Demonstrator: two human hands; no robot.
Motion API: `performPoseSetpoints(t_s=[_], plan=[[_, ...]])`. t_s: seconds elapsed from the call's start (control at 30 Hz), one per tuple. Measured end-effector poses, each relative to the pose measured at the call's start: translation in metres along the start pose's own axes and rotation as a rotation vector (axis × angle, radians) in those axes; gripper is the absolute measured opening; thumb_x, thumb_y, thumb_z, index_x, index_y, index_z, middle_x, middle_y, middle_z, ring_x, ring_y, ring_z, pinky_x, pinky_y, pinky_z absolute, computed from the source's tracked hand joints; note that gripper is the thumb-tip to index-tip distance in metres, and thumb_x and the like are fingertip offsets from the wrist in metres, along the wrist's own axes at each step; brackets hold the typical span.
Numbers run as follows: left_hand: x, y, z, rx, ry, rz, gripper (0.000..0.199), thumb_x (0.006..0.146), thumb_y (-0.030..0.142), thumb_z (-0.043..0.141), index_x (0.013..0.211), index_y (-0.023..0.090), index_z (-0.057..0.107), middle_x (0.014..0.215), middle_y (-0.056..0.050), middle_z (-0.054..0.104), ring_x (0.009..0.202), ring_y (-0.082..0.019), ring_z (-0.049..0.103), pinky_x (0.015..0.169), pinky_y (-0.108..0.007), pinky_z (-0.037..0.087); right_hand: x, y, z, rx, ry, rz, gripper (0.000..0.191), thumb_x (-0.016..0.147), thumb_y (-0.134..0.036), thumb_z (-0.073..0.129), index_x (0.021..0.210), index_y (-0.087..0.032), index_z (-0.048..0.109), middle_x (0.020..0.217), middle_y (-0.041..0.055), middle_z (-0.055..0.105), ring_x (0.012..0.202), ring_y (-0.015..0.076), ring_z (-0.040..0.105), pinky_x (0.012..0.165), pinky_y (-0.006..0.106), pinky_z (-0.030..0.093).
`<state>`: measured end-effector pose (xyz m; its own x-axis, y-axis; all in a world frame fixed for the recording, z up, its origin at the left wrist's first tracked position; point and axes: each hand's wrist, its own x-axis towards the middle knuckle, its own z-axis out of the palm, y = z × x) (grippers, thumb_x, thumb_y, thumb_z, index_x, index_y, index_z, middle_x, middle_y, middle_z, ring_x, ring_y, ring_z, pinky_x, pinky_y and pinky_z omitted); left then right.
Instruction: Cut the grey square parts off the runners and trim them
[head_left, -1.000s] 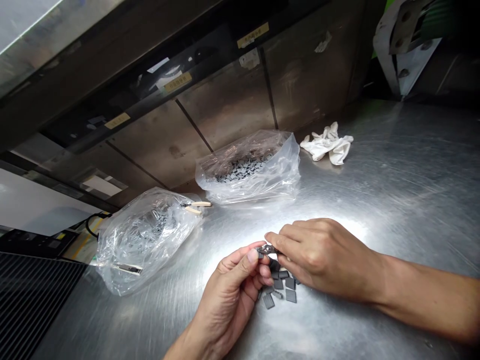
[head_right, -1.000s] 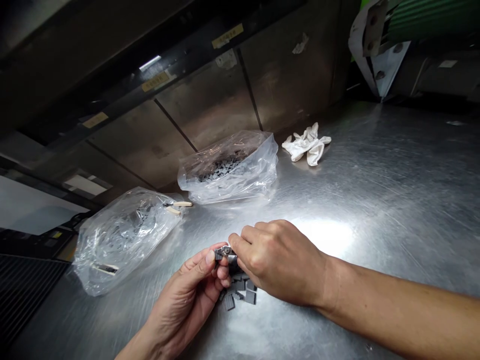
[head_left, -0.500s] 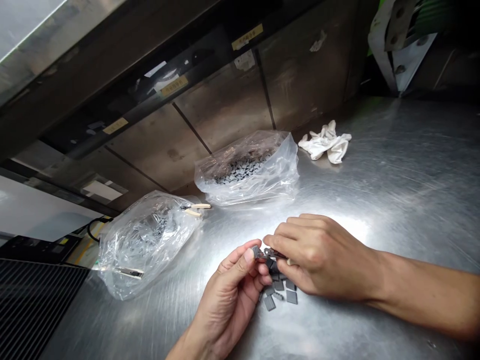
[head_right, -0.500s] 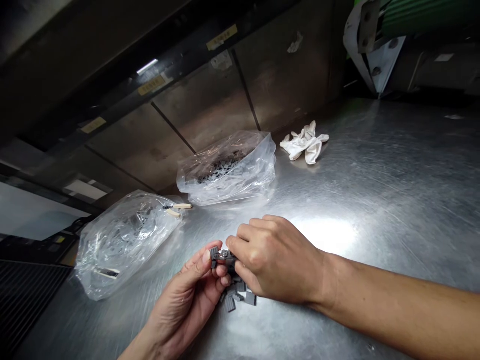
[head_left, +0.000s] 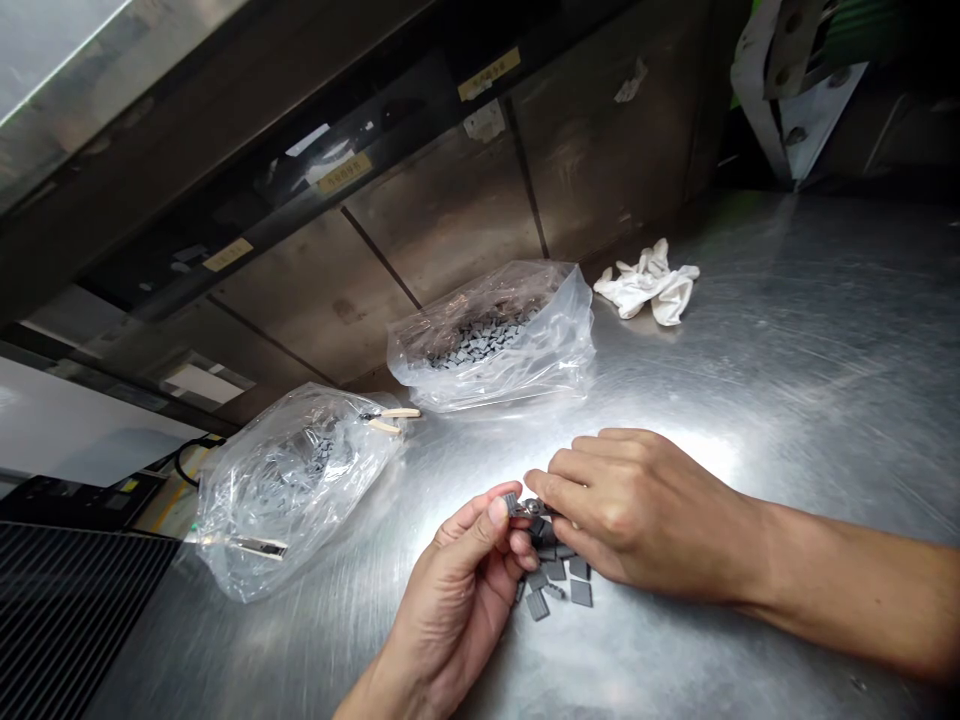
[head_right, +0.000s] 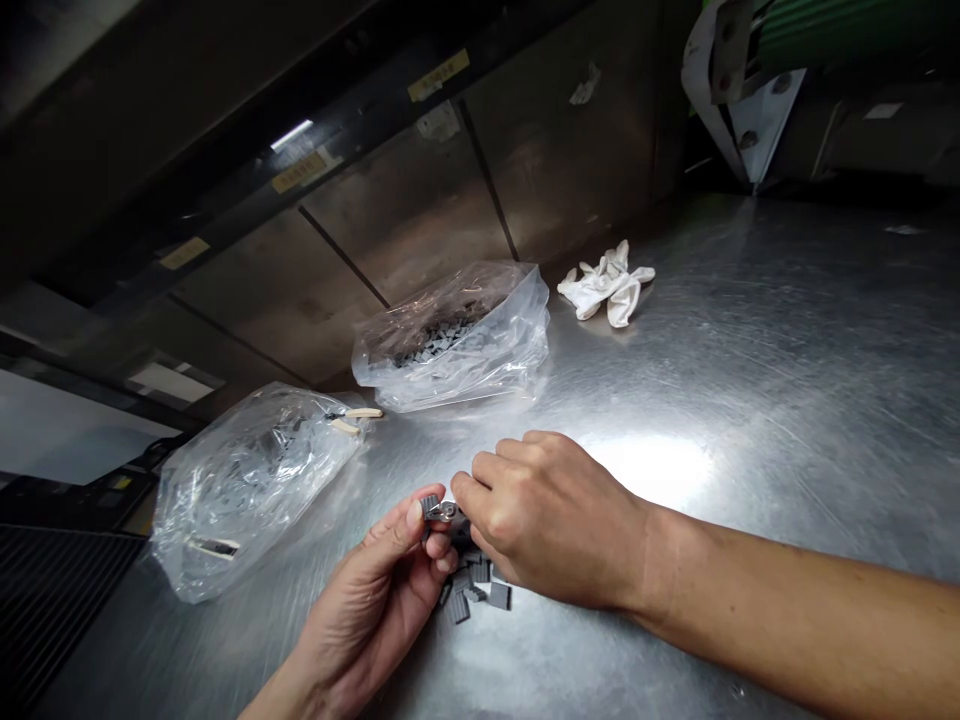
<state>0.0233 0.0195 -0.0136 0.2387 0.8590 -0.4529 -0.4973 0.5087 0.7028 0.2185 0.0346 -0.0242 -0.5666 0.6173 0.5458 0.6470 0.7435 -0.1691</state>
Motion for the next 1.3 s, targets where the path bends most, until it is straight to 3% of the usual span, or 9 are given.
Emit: performPoseSetpoints(t_s=[0.47, 0.77, 1.3], plan=[[0.000, 0.002, -0.001, 0.000, 0.016, -0.006, 0.017, 0.075, 0.014, 0.085, 0.089, 0.007, 0.080, 0.076, -0.005, 0.069, 0.062, -0.008, 0.061, 0.062, -0.018, 0.056, -0.001, -0.001, -0.001, 0.112, -0.144, 0.094, 0.008, 0.087, -0.016, 0.059, 0.088, -0.018, 0.067, 0.073, 0.0005, 0.065, 0.061, 0.0153, 0.055, 0.057, 0.032, 0.027], [-0.002, 0.003, 0.003, 0.029, 0.017, -0.018, 0.015, 0.081, 0.014, 0.079, 0.095, 0.009, 0.078, 0.080, -0.006, 0.070, 0.067, -0.010, 0.064, 0.064, -0.019, 0.058, 0.001, 0.007, -0.003, 0.129, -0.025, 0.150, 0.013, 0.087, -0.016, 0.055, 0.079, -0.017, 0.066, 0.068, -0.0003, 0.061, 0.058, 0.0133, 0.051, 0.057, 0.031, 0.027], [-0.004, 0.002, 0.002, 0.019, 0.028, -0.014, 0.018, 0.081, 0.015, 0.080, 0.097, 0.008, 0.078, 0.076, -0.006, 0.068, 0.066, -0.009, 0.062, 0.064, -0.019, 0.056, 0.002, 0.008, -0.003, 0.012, -0.041, 0.015, 0.007, 0.085, -0.018, 0.061, 0.080, -0.019, 0.065, 0.072, 0.0001, 0.063, 0.063, 0.0171, 0.053, 0.061, 0.033, 0.030]])
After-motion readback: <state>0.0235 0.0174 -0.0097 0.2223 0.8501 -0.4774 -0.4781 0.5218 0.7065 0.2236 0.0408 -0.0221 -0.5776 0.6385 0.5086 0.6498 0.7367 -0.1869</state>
